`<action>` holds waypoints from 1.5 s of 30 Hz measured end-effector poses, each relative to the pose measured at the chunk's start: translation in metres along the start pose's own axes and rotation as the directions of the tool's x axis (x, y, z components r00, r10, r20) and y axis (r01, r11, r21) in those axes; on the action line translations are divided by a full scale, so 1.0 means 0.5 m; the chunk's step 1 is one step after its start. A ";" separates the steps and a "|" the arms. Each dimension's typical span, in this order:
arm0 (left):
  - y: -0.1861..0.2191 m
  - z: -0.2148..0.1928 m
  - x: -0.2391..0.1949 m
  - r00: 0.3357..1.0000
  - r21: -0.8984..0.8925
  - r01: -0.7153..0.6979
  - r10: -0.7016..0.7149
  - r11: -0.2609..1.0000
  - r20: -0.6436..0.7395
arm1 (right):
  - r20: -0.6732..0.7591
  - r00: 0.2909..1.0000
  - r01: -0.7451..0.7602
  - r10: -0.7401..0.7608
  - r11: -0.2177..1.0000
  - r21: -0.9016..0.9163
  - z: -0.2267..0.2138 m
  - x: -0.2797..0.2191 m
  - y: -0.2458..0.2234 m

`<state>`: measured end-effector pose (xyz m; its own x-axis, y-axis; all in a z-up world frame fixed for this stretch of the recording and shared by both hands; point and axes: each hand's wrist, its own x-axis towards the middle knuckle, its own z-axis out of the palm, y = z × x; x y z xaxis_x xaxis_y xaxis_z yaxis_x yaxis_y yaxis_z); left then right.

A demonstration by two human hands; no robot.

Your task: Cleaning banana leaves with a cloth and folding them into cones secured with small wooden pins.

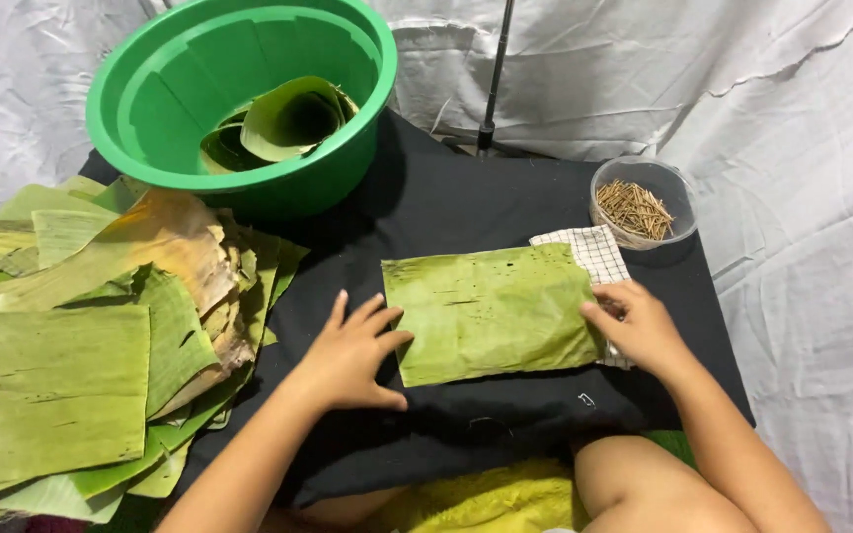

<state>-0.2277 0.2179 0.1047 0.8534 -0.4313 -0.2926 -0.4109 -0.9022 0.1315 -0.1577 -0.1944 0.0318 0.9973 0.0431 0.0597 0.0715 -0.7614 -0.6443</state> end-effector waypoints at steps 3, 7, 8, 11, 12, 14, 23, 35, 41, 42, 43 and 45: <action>0.030 0.022 0.000 0.999 -0.194 0.047 -0.048 0.980 0.000 | 0.073 0.986 -0.157 0.152 0.986 0.061 -0.005 -0.001 -0.042; 0.047 0.023 0.014 0.970 -0.382 0.221 -0.242 0.897 -0.009 | 0.126 0.978 -0.171 0.165 0.985 0.037 0.009 0.007 -0.054; 0.042 0.032 0.021 0.964 -0.388 0.226 -0.263 0.894 -0.047 | 0.147 0.974 -0.180 0.172 0.983 0.044 0.015 0.010 -0.044; 0.018 0.069 0.046 0.947 -0.448 0.237 -0.308 0.862 -0.094 | 0.190 0.965 -0.195 0.179 0.979 0.067 0.035 0.024 -0.017; 0.007 0.082 0.055 0.942 -0.500 0.230 -0.320 0.835 -0.101 | 0.203 0.960 -0.211 0.191 0.974 0.080 0.041 0.031 -0.009; 0.007 0.085 0.059 0.912 -0.552 0.161 -0.337 0.818 -0.232 | 0.212 0.968 -0.185 0.137 0.956 0.229 0.029 0.013 -0.044; -0.028 -0.080 -0.143 0.571 -0.416 -0.102 -0.289 0.904 -0.769 | 0.170 0.968 0.019 -0.186 0.727 0.686 -0.036 0.049 -0.222; -0.425 -0.014 -0.476 0.441 -0.412 0.429 -0.585 0.804 -0.681 | 0.405 0.747 0.228 -0.527 0.776 0.588 0.338 0.026 -0.752; -0.339 -0.005 -0.487 0.586 -0.342 0.662 -0.745 0.667 -0.319 | 0.168 0.867 0.349 -0.470 0.812 0.468 0.436 0.036 -0.783; -0.306 -0.007 -0.476 0.641 -0.360 0.663 -0.746 0.656 -0.179 | 0.079 0.912 0.310 -0.403 0.801 0.513 0.439 0.034 -0.771; -0.294 -0.004 -0.464 0.645 -0.358 0.662 -0.744 0.658 -0.174 | 0.081 0.914 0.304 -0.398 0.803 0.513 0.450 0.046 -0.760; -0.272 0.002 -0.437 0.706 -0.316 0.646 -0.701 0.695 -0.101 | 0.242 0.917 0.115 -0.317 0.791 0.601 0.472 0.069 -0.736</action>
<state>-0.3584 0.4346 0.1499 0.9228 0.3272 -0.2034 0.3665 -0.9084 0.2014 -0.1452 0.2397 0.0911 0.8961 0.4375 0.0752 0.1823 -0.2083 -0.9609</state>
